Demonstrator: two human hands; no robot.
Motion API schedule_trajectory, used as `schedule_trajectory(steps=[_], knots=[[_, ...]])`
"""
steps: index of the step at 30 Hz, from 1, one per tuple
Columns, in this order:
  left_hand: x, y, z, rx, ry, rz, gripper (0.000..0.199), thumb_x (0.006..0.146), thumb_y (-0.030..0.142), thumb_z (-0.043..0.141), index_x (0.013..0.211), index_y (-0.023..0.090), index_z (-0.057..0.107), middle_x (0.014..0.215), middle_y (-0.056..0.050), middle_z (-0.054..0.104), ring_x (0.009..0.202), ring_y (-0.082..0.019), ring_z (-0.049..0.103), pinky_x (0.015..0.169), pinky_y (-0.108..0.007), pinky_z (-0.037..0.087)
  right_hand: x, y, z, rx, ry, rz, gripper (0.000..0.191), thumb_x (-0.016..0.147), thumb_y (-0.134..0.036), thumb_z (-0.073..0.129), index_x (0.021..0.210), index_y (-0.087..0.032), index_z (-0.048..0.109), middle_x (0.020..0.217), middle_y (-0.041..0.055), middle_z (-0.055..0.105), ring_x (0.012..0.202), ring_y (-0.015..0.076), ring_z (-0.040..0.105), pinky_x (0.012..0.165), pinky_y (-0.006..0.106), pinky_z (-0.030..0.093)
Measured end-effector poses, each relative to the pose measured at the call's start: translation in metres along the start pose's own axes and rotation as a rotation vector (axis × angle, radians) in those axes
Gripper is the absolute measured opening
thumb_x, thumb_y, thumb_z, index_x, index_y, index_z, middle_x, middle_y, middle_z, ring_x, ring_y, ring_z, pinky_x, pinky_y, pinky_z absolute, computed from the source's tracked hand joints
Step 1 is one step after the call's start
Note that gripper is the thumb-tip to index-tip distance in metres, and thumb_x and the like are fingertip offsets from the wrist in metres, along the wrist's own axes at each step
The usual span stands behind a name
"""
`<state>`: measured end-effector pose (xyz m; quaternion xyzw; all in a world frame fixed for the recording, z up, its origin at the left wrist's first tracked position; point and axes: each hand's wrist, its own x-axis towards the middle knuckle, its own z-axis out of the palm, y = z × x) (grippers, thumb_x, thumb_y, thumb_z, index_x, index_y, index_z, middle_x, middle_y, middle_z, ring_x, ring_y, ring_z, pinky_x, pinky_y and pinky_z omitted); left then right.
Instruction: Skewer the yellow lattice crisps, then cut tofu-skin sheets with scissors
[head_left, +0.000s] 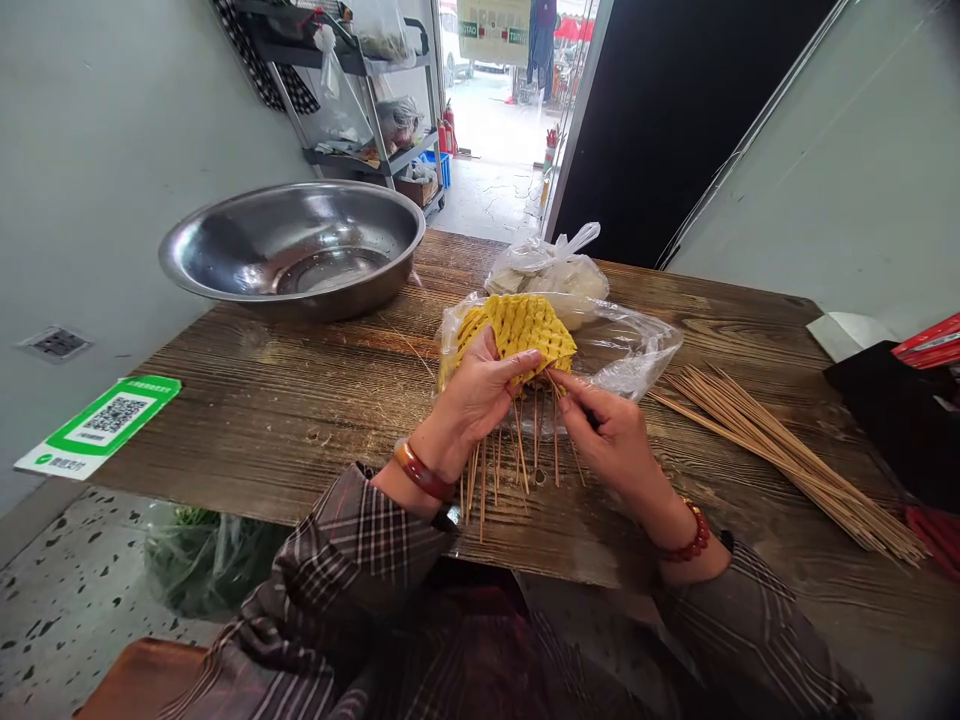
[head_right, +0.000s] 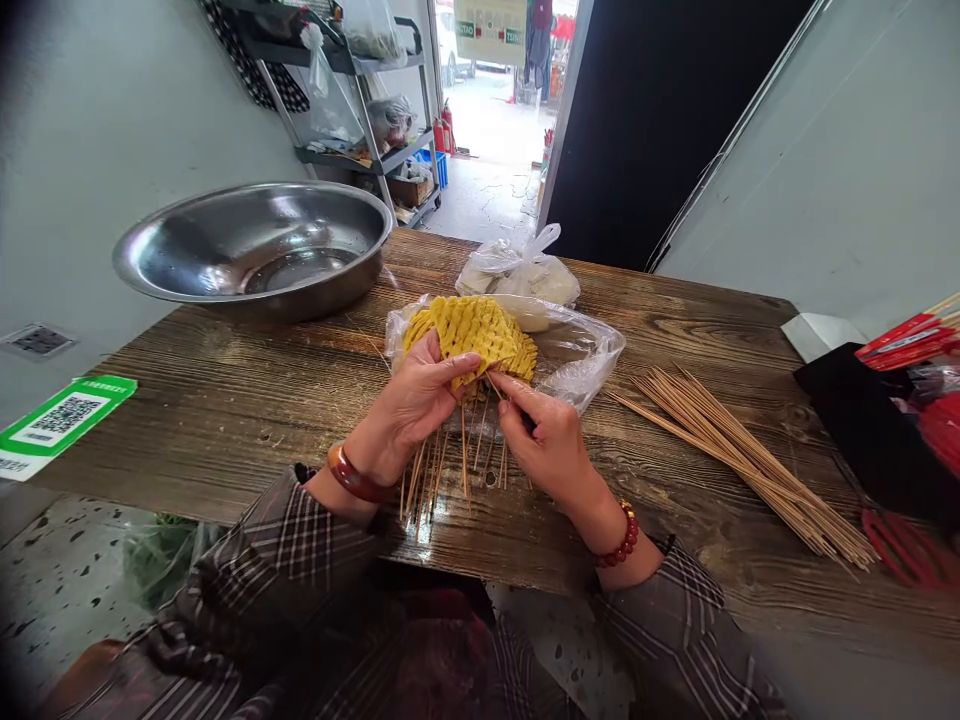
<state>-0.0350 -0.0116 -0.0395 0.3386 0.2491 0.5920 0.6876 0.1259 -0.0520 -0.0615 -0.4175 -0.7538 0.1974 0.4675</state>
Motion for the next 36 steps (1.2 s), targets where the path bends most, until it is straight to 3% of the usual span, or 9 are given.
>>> schedule_trajectory(steps=[8, 14, 18, 22, 28, 36], knots=[[0.0, -0.008, -0.003, 0.093, -0.021, 0.091, 0.055, 0.061, 0.012, 0.085, 0.11, 0.02, 0.059, 0.109, -0.003, 0.067, 0.102, -0.017, 0.064, 0.093, -0.03, 0.05, 0.0, -0.001, 0.002, -0.008, 0.049, 0.012, 0.035, 0.089, -0.018, 0.054, 0.12, -0.02, 0.07, 0.109, 0.0073, 0.077, 0.09, 0.0189, 0.074, 0.083, 0.035, 0.059], [-0.002, -0.011, -0.003, 0.183, -0.041, 0.142, 0.056, 0.064, 0.016, 0.084, 0.113, 0.021, 0.056, 0.114, -0.004, 0.064, 0.107, -0.019, 0.062, 0.096, -0.033, 0.049, 0.001, -0.005, 0.002, -0.039, 0.076, 0.013, 0.032, 0.089, -0.019, 0.054, 0.116, -0.019, 0.071, 0.089, 0.0046, 0.078, 0.07, 0.0151, 0.069, 0.069, 0.03, 0.057], [-0.004, -0.012, 0.0, 0.212, -0.015, 0.152, 0.056, 0.064, 0.015, 0.083, 0.113, 0.021, 0.056, 0.111, -0.003, 0.064, 0.104, -0.018, 0.061, 0.095, -0.032, 0.048, 0.001, -0.007, 0.001, -0.071, 0.082, 0.024, 0.027, 0.09, -0.02, 0.054, 0.11, -0.017, 0.071, 0.069, -0.0004, 0.07, 0.055, 0.012, 0.059, 0.056, 0.026, 0.05], [-0.007, -0.013, 0.003, 0.215, -0.009, 0.111, 0.054, 0.064, 0.015, 0.082, 0.112, 0.02, 0.058, 0.11, -0.003, 0.064, 0.103, -0.017, 0.061, 0.094, -0.031, 0.048, 0.001, -0.008, 0.001, -0.116, 0.105, 0.046, 0.019, 0.089, -0.02, 0.054, 0.099, -0.017, 0.07, 0.062, -0.0031, 0.061, 0.051, 0.0103, 0.052, 0.052, 0.024, 0.044], [-0.009, -0.014, 0.006, 0.205, -0.002, 0.075, 0.056, 0.063, 0.016, 0.083, 0.112, 0.02, 0.058, 0.109, -0.003, 0.064, 0.105, -0.019, 0.06, 0.096, -0.033, 0.047, 0.002, -0.007, 0.002, -0.121, 0.127, 0.098, 0.013, 0.088, -0.023, 0.056, 0.089, -0.02, 0.068, 0.059, -0.0043, 0.056, 0.05, 0.0105, 0.049, 0.051, 0.024, 0.041], [-0.008, -0.012, 0.005, 0.195, 0.002, 0.114, 0.055, 0.065, 0.02, 0.084, 0.113, 0.021, 0.056, 0.112, -0.005, 0.064, 0.105, -0.019, 0.06, 0.096, -0.033, 0.048, 0.0, -0.007, -0.001, -0.071, 0.103, 0.103, 0.02, 0.088, -0.024, 0.057, 0.099, -0.019, 0.073, 0.066, -0.0005, 0.068, 0.055, 0.0127, 0.06, 0.057, 0.027, 0.05]])
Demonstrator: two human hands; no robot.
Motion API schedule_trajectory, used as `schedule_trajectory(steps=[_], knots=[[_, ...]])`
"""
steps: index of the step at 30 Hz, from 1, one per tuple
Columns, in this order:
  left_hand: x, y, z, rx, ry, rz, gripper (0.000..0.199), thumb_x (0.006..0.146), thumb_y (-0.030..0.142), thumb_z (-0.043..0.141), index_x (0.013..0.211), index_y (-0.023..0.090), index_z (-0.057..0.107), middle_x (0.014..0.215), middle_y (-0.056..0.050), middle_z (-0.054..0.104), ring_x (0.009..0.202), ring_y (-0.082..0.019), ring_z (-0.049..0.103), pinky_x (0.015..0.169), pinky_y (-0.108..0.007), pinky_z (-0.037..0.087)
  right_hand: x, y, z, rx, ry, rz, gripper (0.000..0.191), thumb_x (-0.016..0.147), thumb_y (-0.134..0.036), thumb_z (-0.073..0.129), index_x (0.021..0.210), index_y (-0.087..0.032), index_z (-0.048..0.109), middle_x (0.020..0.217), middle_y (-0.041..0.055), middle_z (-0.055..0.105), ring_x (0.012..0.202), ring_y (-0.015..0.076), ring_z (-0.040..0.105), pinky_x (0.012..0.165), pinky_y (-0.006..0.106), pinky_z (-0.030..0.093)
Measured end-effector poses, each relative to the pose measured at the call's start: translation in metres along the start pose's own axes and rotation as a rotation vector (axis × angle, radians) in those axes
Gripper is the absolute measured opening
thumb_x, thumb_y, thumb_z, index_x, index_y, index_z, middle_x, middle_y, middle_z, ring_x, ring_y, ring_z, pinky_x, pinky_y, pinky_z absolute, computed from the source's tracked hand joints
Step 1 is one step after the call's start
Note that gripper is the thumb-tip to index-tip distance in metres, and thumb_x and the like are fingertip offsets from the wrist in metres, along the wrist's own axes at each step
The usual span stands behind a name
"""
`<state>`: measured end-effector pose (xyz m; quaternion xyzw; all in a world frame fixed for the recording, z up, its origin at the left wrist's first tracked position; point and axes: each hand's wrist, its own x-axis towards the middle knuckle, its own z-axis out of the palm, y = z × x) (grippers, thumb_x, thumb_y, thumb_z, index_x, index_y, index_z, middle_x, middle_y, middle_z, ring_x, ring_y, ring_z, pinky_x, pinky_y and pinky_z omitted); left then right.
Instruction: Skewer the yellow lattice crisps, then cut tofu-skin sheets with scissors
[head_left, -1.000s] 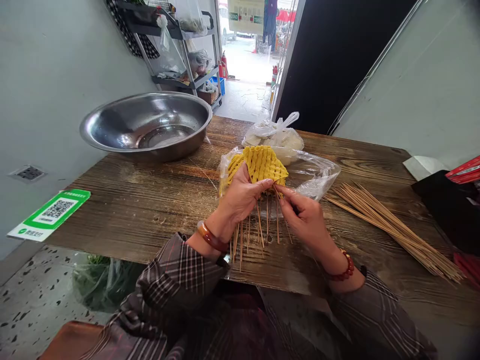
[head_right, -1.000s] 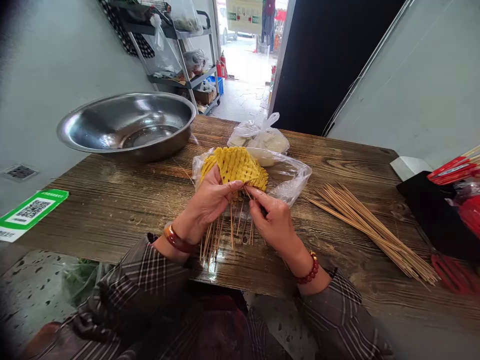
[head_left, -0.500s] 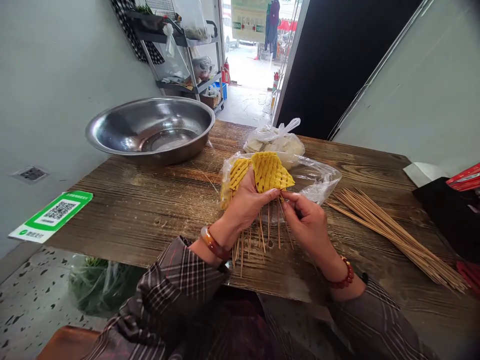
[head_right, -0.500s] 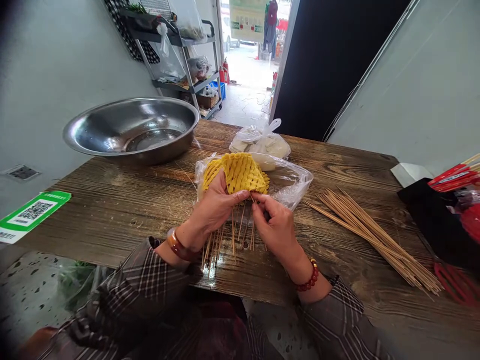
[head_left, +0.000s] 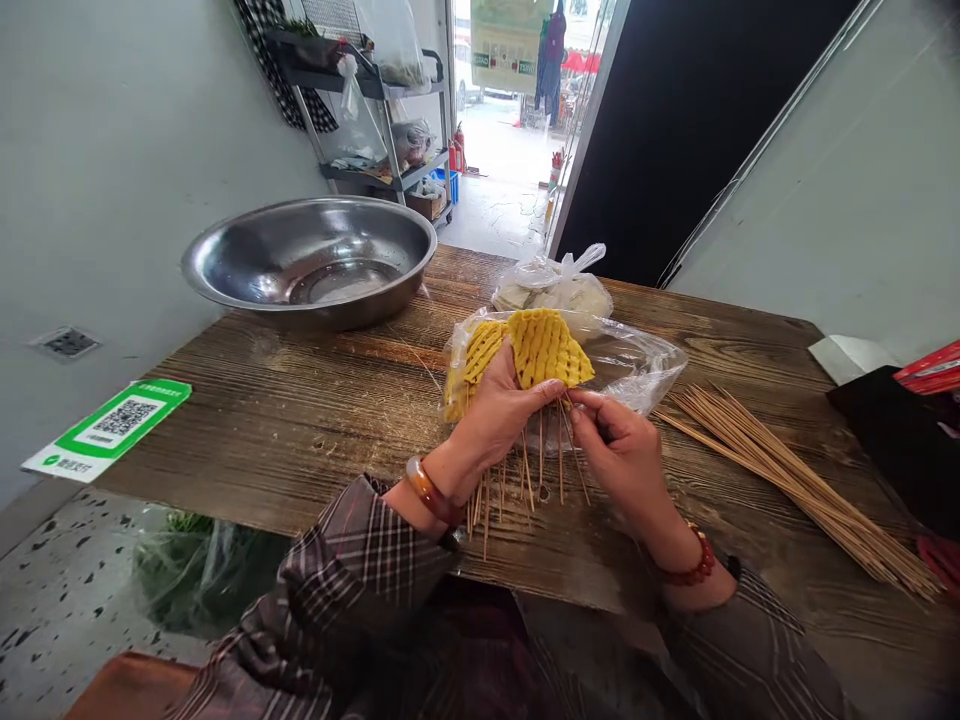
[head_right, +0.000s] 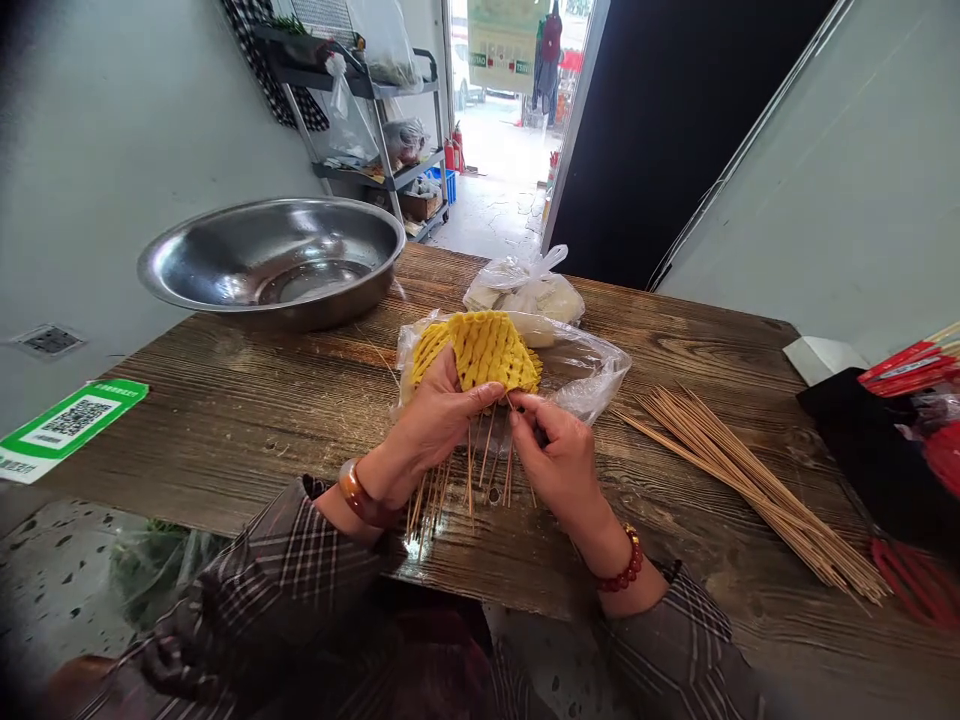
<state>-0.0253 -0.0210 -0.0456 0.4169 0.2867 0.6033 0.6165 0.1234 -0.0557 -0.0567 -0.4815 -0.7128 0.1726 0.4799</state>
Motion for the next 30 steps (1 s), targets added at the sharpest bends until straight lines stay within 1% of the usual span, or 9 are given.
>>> schedule_trajectory(steps=[4, 8, 12, 17, 19, 22, 26, 30], knots=[[0.0023, -0.0023, -0.0039, 0.073, 0.012, 0.041, 0.056, 0.064, 0.021, 0.084, 0.113, 0.02, 0.055, 0.114, -0.005, 0.062, 0.109, -0.021, 0.058, 0.099, -0.036, 0.047, -0.0007, 0.0032, 0.0013, 0.047, 0.027, -0.031, 0.022, 0.087, -0.026, 0.059, 0.1, -0.021, 0.076, 0.076, 0.0029, 0.075, 0.063, 0.0166, 0.067, 0.064, 0.031, 0.057], [0.0027, -0.0041, -0.007, 0.18, 0.05, 0.065, 0.055, 0.062, 0.018, 0.084, 0.111, 0.023, 0.057, 0.115, -0.005, 0.062, 0.115, -0.025, 0.056, 0.099, -0.04, 0.047, -0.001, 0.006, 0.0023, 0.073, 0.036, -0.023, 0.02, 0.087, -0.026, 0.06, 0.096, -0.023, 0.077, 0.082, 0.0043, 0.078, 0.068, 0.0186, 0.071, 0.067, 0.034, 0.059], [0.0018, -0.0038, -0.0071, 0.218, 0.055, 0.077, 0.055, 0.062, 0.016, 0.083, 0.111, 0.023, 0.059, 0.113, -0.005, 0.062, 0.116, -0.027, 0.055, 0.1, -0.041, 0.046, -0.0002, 0.0055, 0.0014, 0.07, 0.008, 0.007, 0.017, 0.087, -0.025, 0.059, 0.093, -0.021, 0.075, 0.074, 0.0024, 0.075, 0.063, 0.0163, 0.068, 0.063, 0.031, 0.056], [0.0004, -0.0063, -0.0069, 0.288, 0.039, 0.097, 0.052, 0.065, 0.021, 0.082, 0.11, 0.022, 0.058, 0.112, -0.006, 0.062, 0.112, -0.026, 0.055, 0.102, -0.044, 0.044, 0.0012, 0.0036, 0.0006, 0.066, -0.015, 0.031, 0.016, 0.088, -0.027, 0.058, 0.083, -0.02, 0.071, 0.066, -0.0003, 0.07, 0.058, 0.0132, 0.062, 0.056, 0.026, 0.049], [0.0, -0.0078, -0.0066, 0.288, 0.034, 0.085, 0.051, 0.066, 0.022, 0.082, 0.111, 0.022, 0.057, 0.112, -0.006, 0.062, 0.111, -0.025, 0.055, 0.102, -0.044, 0.044, 0.0014, 0.0033, 0.0008, 0.063, -0.014, 0.042, 0.016, 0.089, -0.027, 0.057, 0.08, -0.019, 0.069, 0.064, -0.0006, 0.068, 0.056, 0.0125, 0.06, 0.055, 0.025, 0.047], [-0.0001, -0.0085, -0.0057, 0.262, 0.03, 0.062, 0.052, 0.066, 0.024, 0.082, 0.111, 0.022, 0.056, 0.113, -0.006, 0.062, 0.11, -0.024, 0.056, 0.101, -0.042, 0.045, 0.0013, 0.0034, 0.0012, 0.06, -0.015, 0.052, 0.017, 0.089, -0.028, 0.057, 0.081, -0.019, 0.07, 0.063, -0.0006, 0.067, 0.055, 0.0123, 0.059, 0.054, 0.025, 0.046], [0.0003, -0.0058, -0.0041, 0.166, 0.013, 0.04, 0.057, 0.065, 0.023, 0.083, 0.114, 0.021, 0.055, 0.115, -0.006, 0.062, 0.11, -0.022, 0.058, 0.101, -0.04, 0.046, 0.001, 0.0033, 0.0017, 0.073, 0.008, 0.027, 0.017, 0.088, -0.026, 0.058, 0.087, -0.02, 0.074, 0.069, 0.0013, 0.072, 0.059, 0.0144, 0.064, 0.059, 0.028, 0.052], [0.0004, -0.0031, -0.0037, 0.099, -0.001, 0.037, 0.054, 0.067, 0.021, 0.082, 0.114, 0.021, 0.055, 0.117, -0.005, 0.063, 0.108, -0.02, 0.06, 0.1, -0.037, 0.046, 0.0005, 0.0036, 0.0022, 0.117, 0.022, 0.017, 0.02, 0.087, -0.026, 0.059, 0.095, -0.022, 0.077, 0.08, 0.0036, 0.077, 0.067, 0.0175, 0.07, 0.066, 0.032, 0.058]])
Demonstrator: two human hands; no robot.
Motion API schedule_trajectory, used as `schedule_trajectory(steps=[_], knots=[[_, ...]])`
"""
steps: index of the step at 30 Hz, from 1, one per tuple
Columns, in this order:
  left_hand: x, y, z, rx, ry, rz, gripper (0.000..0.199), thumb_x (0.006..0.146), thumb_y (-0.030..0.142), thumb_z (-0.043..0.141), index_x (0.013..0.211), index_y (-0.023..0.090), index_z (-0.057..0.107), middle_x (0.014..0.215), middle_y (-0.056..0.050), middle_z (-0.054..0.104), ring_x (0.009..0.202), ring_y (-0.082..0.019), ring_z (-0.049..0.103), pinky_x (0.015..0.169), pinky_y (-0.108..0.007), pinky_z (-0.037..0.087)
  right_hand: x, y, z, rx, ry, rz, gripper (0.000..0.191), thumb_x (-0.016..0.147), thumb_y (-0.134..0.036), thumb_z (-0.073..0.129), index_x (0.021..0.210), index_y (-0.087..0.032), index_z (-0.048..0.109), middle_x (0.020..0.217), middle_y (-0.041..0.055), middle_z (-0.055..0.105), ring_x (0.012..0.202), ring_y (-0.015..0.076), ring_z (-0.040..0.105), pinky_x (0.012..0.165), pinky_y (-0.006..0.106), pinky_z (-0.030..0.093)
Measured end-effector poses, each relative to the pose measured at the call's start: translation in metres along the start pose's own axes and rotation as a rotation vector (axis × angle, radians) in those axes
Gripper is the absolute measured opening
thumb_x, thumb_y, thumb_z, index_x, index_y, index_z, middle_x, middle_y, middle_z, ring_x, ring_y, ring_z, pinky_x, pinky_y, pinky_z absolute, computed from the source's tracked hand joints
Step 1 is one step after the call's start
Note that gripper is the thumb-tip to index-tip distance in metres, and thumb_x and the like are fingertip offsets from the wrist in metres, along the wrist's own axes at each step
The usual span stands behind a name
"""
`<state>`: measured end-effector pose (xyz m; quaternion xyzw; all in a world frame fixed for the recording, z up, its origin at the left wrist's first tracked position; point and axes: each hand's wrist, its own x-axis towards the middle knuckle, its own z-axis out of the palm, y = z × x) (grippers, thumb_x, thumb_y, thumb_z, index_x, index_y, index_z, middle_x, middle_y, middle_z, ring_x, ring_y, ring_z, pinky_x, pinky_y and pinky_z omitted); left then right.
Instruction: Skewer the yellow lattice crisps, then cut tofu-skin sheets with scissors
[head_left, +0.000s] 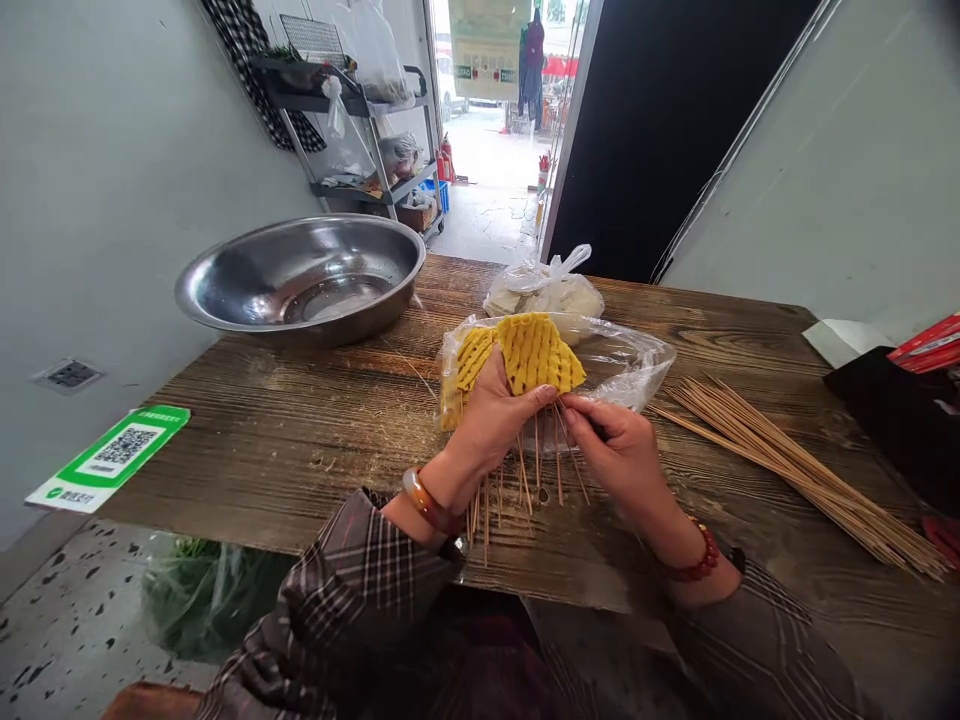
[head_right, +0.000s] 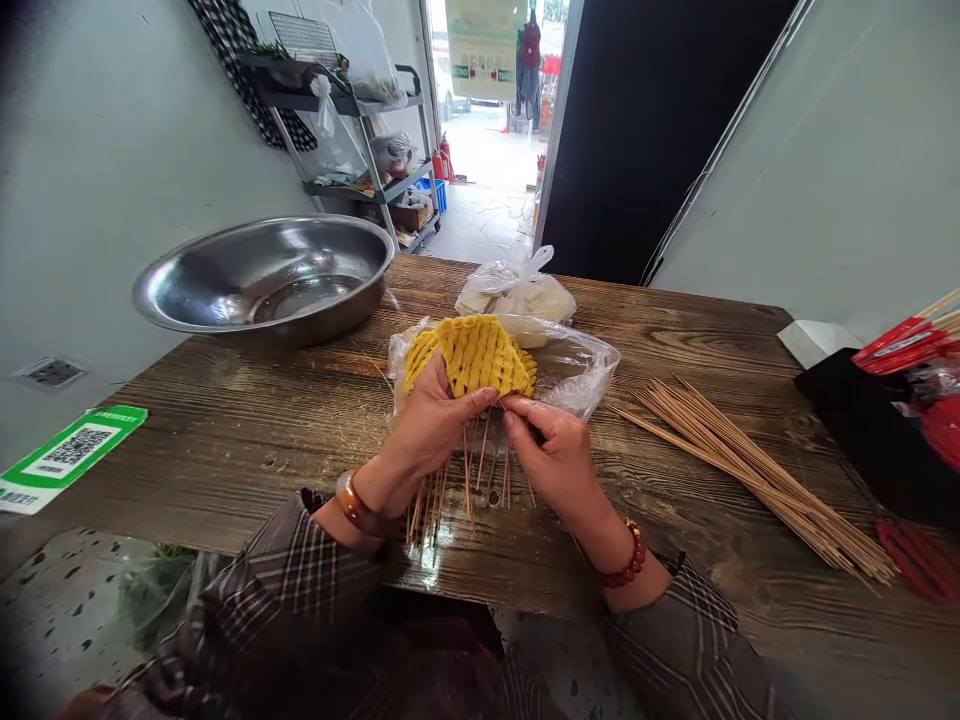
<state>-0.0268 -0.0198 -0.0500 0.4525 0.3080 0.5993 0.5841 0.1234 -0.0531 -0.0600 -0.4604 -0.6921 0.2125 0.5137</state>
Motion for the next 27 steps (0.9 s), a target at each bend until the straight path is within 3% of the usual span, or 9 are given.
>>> schedule_trajectory(steps=[10, 18, 27], knots=[[0.0016, -0.0005, -0.0024, 0.12, 0.052, 0.033, 0.055, 0.066, 0.023, 0.084, 0.113, 0.021, 0.055, 0.118, -0.006, 0.062, 0.113, -0.022, 0.058, 0.102, -0.039, 0.046, 0.0001, 0.0014, -0.0019, 0.024, -0.081, 0.041, 0.026, 0.088, -0.025, 0.056, 0.103, -0.019, 0.077, 0.069, 0.0021, 0.073, 0.065, 0.0183, 0.069, 0.066, 0.034, 0.058], [-0.0029, -0.0031, -0.0008, 0.138, 0.05, 0.012, 0.055, 0.066, 0.022, 0.084, 0.114, 0.022, 0.057, 0.117, -0.006, 0.064, 0.118, -0.025, 0.056, 0.102, -0.041, 0.047, 0.0015, 0.0001, 0.001, 0.013, -0.03, 0.037, 0.016, 0.088, -0.025, 0.057, 0.081, -0.019, 0.07, 0.064, -0.0007, 0.068, 0.058, 0.0137, 0.061, 0.059, 0.027, 0.049], [-0.0035, -0.0076, 0.0006, 0.134, 0.029, 0.004, 0.055, 0.066, 0.024, 0.084, 0.114, 0.021, 0.056, 0.117, -0.007, 0.065, 0.113, -0.024, 0.059, 0.101, -0.043, 0.047, 0.0013, 0.0015, 0.0011, 0.027, -0.031, 0.093, 0.017, 0.087, -0.027, 0.059, 0.075, -0.019, 0.065, 0.058, -0.0034, 0.059, 0.052, 0.0105, 0.051, 0.052, 0.024, 0.04]])
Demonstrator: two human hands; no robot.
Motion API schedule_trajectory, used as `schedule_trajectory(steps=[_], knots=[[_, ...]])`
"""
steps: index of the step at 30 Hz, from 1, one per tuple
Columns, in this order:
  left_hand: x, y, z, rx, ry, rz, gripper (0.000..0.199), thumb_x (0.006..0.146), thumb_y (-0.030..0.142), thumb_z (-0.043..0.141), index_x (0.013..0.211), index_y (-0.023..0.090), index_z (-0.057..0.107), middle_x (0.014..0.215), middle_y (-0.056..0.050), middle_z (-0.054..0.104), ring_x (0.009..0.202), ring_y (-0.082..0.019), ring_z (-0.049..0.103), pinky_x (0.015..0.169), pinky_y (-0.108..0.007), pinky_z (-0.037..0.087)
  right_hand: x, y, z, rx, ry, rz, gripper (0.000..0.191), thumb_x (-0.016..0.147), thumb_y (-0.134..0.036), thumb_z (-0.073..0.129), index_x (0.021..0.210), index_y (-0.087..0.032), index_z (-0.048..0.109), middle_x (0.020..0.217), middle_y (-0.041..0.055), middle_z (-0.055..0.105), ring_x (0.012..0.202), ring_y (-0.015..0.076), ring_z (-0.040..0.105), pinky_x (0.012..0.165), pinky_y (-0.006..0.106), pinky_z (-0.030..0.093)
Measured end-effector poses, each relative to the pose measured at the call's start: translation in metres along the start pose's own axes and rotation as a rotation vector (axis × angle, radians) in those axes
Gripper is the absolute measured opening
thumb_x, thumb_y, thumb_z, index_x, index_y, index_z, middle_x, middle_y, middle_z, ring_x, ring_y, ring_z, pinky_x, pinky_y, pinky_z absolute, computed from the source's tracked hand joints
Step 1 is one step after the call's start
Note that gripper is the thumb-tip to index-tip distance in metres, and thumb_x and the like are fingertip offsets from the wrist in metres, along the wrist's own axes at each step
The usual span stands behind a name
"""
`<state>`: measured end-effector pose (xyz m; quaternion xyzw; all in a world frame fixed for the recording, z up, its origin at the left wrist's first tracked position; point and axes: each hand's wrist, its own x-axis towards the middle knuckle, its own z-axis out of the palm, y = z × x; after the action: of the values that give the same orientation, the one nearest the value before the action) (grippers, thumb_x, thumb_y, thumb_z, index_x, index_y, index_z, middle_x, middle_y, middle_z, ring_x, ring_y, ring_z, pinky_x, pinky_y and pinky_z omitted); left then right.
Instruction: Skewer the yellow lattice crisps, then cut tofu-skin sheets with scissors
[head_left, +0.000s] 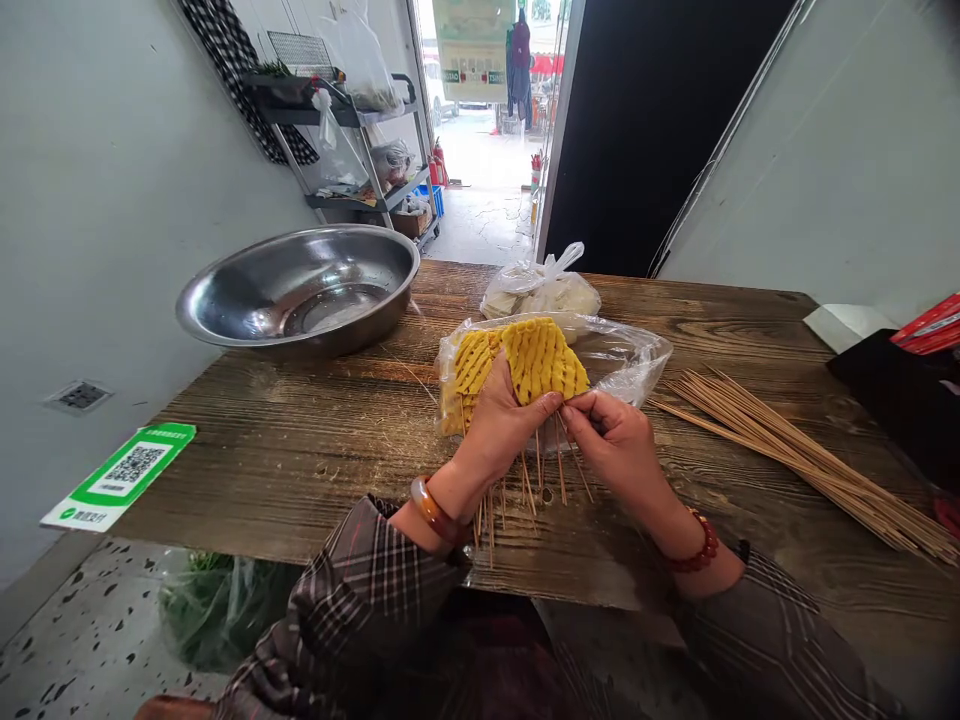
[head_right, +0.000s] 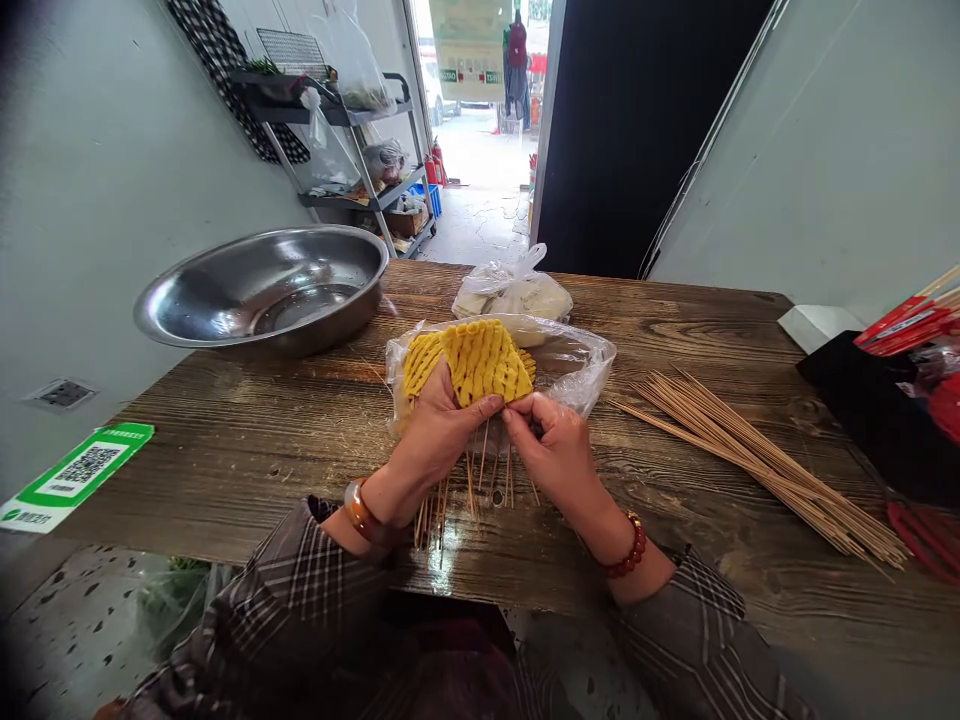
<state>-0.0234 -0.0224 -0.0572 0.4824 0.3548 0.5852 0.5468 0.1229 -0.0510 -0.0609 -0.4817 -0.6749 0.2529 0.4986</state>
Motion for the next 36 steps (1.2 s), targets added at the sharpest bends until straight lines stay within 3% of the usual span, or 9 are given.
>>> schedule_trajectory(steps=[6, 12, 17, 21, 29, 32, 36], knots=[[-0.001, -0.003, -0.001, 0.101, 0.014, 0.032, 0.054, 0.067, 0.025, 0.083, 0.115, 0.022, 0.057, 0.115, -0.007, 0.066, 0.111, -0.025, 0.06, 0.101, -0.043, 0.047, 0.0, 0.002, 0.0, 0.048, -0.01, 0.055, 0.02, 0.086, -0.03, 0.06, 0.071, -0.018, 0.063, 0.057, -0.0033, 0.056, 0.052, 0.0103, 0.048, 0.051, 0.024, 0.038], [0.0, 0.007, 0.003, -0.148, 0.003, -0.016, 0.044, 0.071, 0.023, 0.079, 0.109, 0.022, 0.058, 0.113, -0.004, 0.067, 0.103, -0.019, 0.063, 0.096, -0.035, 0.05, 0.001, 0.002, -0.001, 0.053, -0.038, 0.041, 0.019, 0.087, -0.031, 0.061, 0.076, -0.017, 0.069, 0.061, -0.0011, 0.063, 0.054, 0.0115, 0.053, 0.052, 0.024, 0.041], [0.005, 0.011, 0.001, -0.255, 0.063, -0.033, 0.041, 0.068, 0.02, 0.081, 0.103, 0.02, 0.061, 0.107, -0.003, 0.068, 0.099, -0.017, 0.065, 0.093, -0.032, 0.051, -0.001, 0.005, 0.001, 0.062, -0.059, 0.012, 0.023, 0.087, -0.03, 0.061, 0.099, -0.018, 0.077, 0.085, 0.0051, 0.078, 0.069, 0.0171, 0.069, 0.065, 0.03, 0.055], [0.005, 0.011, 0.0, -0.269, 0.076, -0.025, 0.042, 0.066, 0.018, 0.081, 0.103, 0.02, 0.061, 0.108, -0.003, 0.068, 0.1, -0.017, 0.065, 0.095, -0.032, 0.05, -0.004, 0.007, 0.004, 0.074, -0.033, -0.02, 0.025, 0.086, -0.027, 0.061, 0.104, -0.021, 0.078, 0.1, 0.0069, 0.079, 0.087, 0.0222, 0.074, 0.08, 0.037, 0.06], [0.004, 0.011, 0.0, -0.262, 0.08, -0.016, 0.043, 0.067, 0.019, 0.081, 0.105, 0.021, 0.06, 0.11, -0.003, 0.068, 0.101, -0.018, 0.065, 0.095, -0.032, 0.05, -0.003, 0.008, 0.002, 0.091, -0.076, -0.017, 0.029, 0.087, -0.026, 0.059, 0.109, -0.022, 0.077, 0.105, 0.0064, 0.078, 0.09, 0.0221, 0.075, 0.081, 0.037, 0.06], [0.004, 0.01, 0.0, -0.229, 0.088, -0.002, 0.044, 0.067, 0.019, 0.081, 0.105, 0.021, 0.06, 0.11, -0.003, 0.068, 0.102, -0.018, 0.064, 0.095, -0.032, 0.05, -0.003, 0.007, 0.003, 0.086, -0.061, 0.006, 0.027, 0.087, -0.027, 0.059, 0.106, -0.02, 0.077, 0.095, 0.006, 0.079, 0.078, 0.0201, 0.073, 0.072, 0.034, 0.059], [0.002, 0.009, 0.002, -0.194, 0.074, 0.01, 0.044, 0.069, 0.02, 0.08, 0.107, 0.021, 0.059, 0.11, -0.004, 0.068, 0.103, -0.019, 0.064, 0.096, -0.034, 0.049, -0.004, 0.003, 0.005, 0.108, -0.058, 0.068, 0.025, 0.088, -0.031, 0.058, 0.1, -0.017, 0.075, 0.059, -0.0007, 0.067, 0.049, 0.0131, 0.058, 0.05, 0.026, 0.048]])
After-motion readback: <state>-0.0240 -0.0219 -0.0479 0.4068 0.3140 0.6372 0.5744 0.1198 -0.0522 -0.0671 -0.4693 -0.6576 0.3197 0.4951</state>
